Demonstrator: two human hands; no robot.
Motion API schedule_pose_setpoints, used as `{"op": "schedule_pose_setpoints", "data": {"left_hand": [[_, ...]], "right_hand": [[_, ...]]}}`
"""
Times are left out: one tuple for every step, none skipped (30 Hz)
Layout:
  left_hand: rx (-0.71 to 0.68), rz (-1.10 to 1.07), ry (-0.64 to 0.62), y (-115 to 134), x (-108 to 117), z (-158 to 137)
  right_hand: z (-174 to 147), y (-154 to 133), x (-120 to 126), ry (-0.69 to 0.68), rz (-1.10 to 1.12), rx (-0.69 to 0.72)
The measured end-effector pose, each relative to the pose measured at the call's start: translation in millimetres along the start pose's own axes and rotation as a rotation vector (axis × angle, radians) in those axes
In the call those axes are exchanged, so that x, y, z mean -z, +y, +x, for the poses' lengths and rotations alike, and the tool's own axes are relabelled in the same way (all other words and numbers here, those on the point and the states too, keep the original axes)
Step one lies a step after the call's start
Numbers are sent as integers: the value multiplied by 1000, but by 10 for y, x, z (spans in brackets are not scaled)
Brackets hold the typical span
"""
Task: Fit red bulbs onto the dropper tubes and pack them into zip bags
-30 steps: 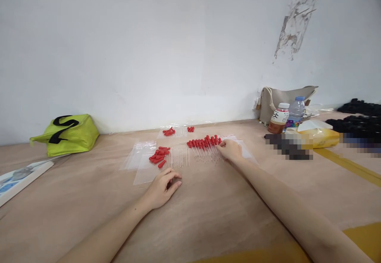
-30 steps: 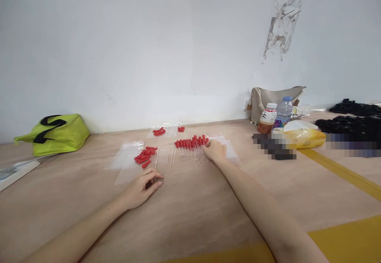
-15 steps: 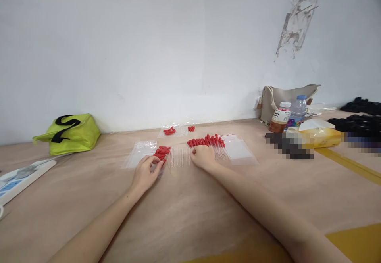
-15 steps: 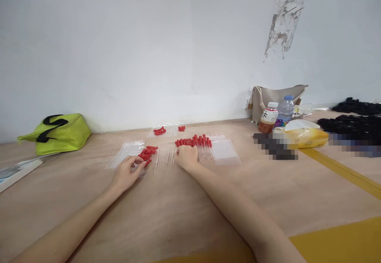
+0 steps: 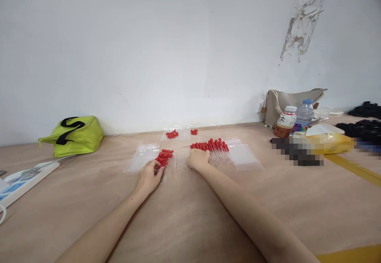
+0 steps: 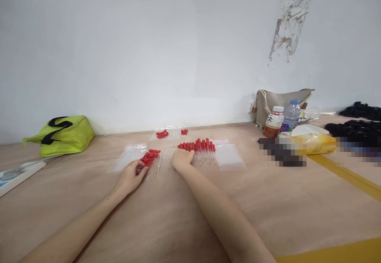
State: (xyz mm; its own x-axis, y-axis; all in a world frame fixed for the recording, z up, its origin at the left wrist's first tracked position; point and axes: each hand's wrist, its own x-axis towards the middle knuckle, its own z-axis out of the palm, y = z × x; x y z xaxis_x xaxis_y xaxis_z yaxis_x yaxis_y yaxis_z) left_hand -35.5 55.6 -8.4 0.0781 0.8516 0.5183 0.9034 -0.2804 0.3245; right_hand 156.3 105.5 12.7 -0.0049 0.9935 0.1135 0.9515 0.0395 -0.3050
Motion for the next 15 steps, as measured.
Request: {"op": "schedule_pose_setpoints", "data": {"left_hand": [[8,-14,20,12,16,-6],[12,-44,36,33,33,-19],[11,-88,44,65,48,-38],[6,-142,43,109,61,-65],[-7,-199,28,165,70,-99],[-30,-249,-5,230,77,-140],[-60,-286,-50,300,80,-185],[-101,-311,-107,373,81,-233],[-148,-329,-169,444,79,-280],[-195,-340,-225,508,76,-324],[-243,-343,-270,563,72,-362],[-284,-341,-301,607,66,-391],[-313,-334,-318,639,59,-412],[-331,-325,-327,661,50,-423],[-336,-316,-331,673,40,-427]], "right_hand": [[-9,0,17,-3,-1,10],[-27,10,45,-2,-1,22],[-57,34,81,5,-1,34],[-98,73,121,18,-2,45],[-149,127,162,39,-3,64],[-211,197,198,70,1,95],[-279,280,223,102,12,137],[-351,372,234,142,39,204],[-425,470,229,175,78,278],[-497,567,210,194,120,350],[-565,659,180,215,159,422],[-626,739,143,236,193,488],[-679,805,105,258,219,546],[-724,853,72,281,238,598],[-760,884,48,300,252,640]]}}
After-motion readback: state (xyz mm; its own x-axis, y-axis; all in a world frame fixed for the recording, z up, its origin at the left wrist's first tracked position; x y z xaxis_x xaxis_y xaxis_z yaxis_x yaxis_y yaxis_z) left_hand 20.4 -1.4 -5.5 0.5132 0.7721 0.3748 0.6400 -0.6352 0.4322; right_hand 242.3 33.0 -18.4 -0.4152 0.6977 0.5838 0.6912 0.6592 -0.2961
